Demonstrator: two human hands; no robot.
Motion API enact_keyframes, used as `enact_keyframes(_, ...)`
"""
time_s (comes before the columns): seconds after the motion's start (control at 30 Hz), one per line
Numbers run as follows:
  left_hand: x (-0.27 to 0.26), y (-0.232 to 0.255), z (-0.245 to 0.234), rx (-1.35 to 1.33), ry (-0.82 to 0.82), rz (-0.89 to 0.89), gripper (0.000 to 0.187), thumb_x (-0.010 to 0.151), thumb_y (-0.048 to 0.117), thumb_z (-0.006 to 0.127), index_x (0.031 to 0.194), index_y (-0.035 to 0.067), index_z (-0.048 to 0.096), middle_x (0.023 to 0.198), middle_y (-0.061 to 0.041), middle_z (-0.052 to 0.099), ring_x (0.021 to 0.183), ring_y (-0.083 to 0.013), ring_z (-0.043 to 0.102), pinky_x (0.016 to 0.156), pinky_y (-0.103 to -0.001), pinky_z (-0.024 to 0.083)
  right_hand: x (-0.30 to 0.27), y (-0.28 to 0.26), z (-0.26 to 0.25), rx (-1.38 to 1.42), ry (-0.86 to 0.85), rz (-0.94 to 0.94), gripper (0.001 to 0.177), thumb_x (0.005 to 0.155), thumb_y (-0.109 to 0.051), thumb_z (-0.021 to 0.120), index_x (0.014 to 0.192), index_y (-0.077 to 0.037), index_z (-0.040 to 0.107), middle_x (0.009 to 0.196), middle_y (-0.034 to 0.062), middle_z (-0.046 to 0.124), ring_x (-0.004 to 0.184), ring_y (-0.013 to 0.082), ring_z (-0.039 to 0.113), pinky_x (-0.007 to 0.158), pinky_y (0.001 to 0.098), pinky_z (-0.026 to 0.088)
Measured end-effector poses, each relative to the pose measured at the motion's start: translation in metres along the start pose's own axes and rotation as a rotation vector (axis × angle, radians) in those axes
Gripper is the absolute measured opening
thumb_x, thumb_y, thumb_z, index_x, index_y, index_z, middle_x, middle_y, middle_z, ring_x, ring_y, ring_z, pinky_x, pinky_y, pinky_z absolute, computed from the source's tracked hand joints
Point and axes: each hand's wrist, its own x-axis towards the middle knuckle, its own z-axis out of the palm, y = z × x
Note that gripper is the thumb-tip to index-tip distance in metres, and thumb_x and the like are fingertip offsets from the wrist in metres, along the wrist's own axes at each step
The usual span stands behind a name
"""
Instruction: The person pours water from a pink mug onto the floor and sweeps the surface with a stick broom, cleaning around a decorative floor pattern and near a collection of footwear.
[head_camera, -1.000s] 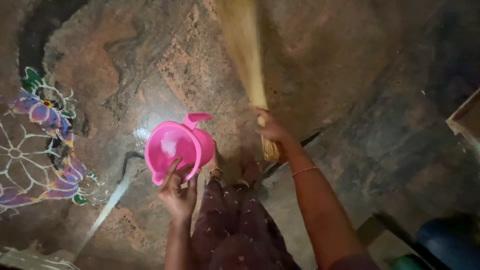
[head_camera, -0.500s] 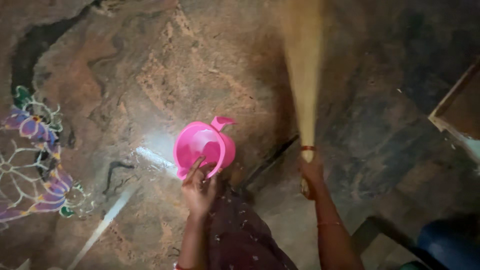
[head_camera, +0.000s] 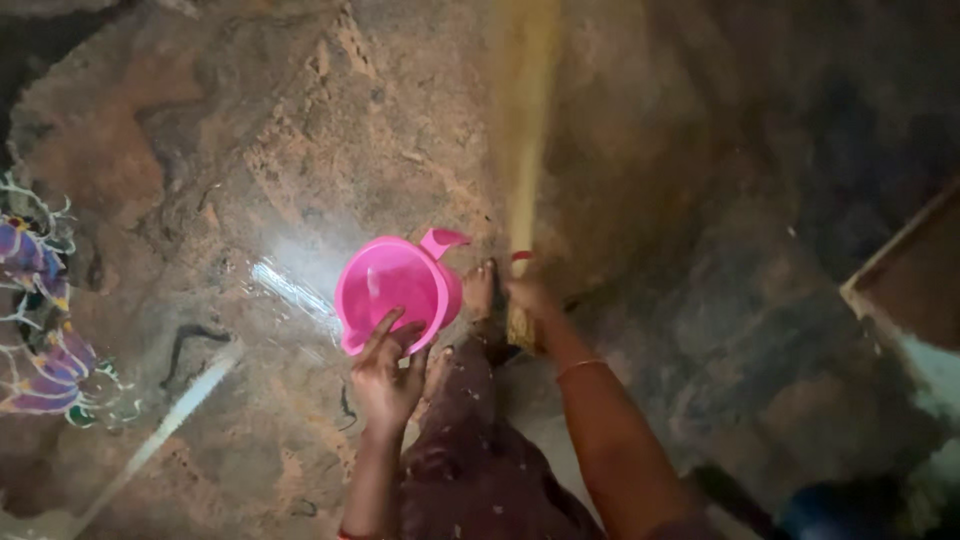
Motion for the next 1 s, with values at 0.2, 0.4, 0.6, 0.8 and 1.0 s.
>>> enact_keyframes(0.2, 0.065, 0.024, 0.014, 0.011, 0.054, -0.004, 0.02, 0.084, 0.001, 0.084, 0.091, 0.003, 0.066, 0.1, -0.008, 0.079, 0.116, -0.0303, 0.074, 0.08, -0.036, 0.065, 0.029, -0.085, -0.054, 0.004, -0.042, 0.098, 0.065, 0.089, -0.021, 0.078, 0.14, -0.007, 0.04, 0.116, 0.0117, 0.061, 0.101, 0.0262, 0.061, 0.082, 0.0425, 0.052)
enact_keyframes(0.4, 0.118, 0.055, 0.024, -0.045, 0.135, -0.074, 0.019, 0.081, -0.001, 0.084, 0.093, 0.004, 0.069, 0.099, -0.01, 0.078, 0.116, -0.0294, 0.072, 0.084, -0.037, 0.063, 0.017, -0.038, -0.155, 0.307, 0.313, 0.243, 0.053, 0.085, -0.012, 0.071, 0.133, -0.015, 0.048, 0.111, 0.0092, 0.062, 0.093, 0.0266, 0.063, 0.075, 0.0431, 0.052)
enact_keyframes(0.6, 0.139, 0.059, 0.055, -0.016, 0.165, -0.097, 0.018, 0.08, -0.004, 0.082, 0.094, 0.003, 0.073, 0.1, -0.01, 0.079, 0.117, -0.0291, 0.072, 0.089, -0.036, 0.062, 0.077, -0.027, -0.173, 0.315, 0.349, 0.29, 0.048, 0.09, -0.018, 0.075, 0.134, -0.013, 0.056, 0.111, 0.0091, 0.063, 0.091, 0.0207, 0.062, 0.075, 0.0363, 0.052)
enact_keyframes(0.8, 0.146, 0.067, 0.079, 0.006, 0.176, -0.087, 0.017, 0.082, 0.0, 0.082, 0.091, 0.007, 0.071, 0.102, -0.009, 0.079, 0.118, -0.028, 0.072, 0.092, -0.036, 0.063, 0.125, -0.111, -0.106, -0.305, -0.124, 0.16, 0.072, 0.088, -0.024, 0.073, 0.15, -0.011, 0.04, 0.085, 0.0141, 0.071, 0.073, 0.0297, 0.069, 0.066, 0.0439, 0.056)
enact_keyframes(1.0, 0.161, 0.089, 0.101, 0.008, 0.157, -0.149, 0.019, 0.086, 0.0, 0.083, 0.09, 0.007, 0.066, 0.106, -0.011, 0.078, 0.118, -0.029, 0.073, 0.089, -0.034, 0.064, 0.131, -0.142, -0.186, -0.364, -0.084, 0.056, 0.07, 0.09, -0.023, 0.077, 0.148, -0.01, 0.041, 0.098, 0.0138, 0.074, 0.085, 0.025, 0.07, 0.078, 0.0396, 0.056)
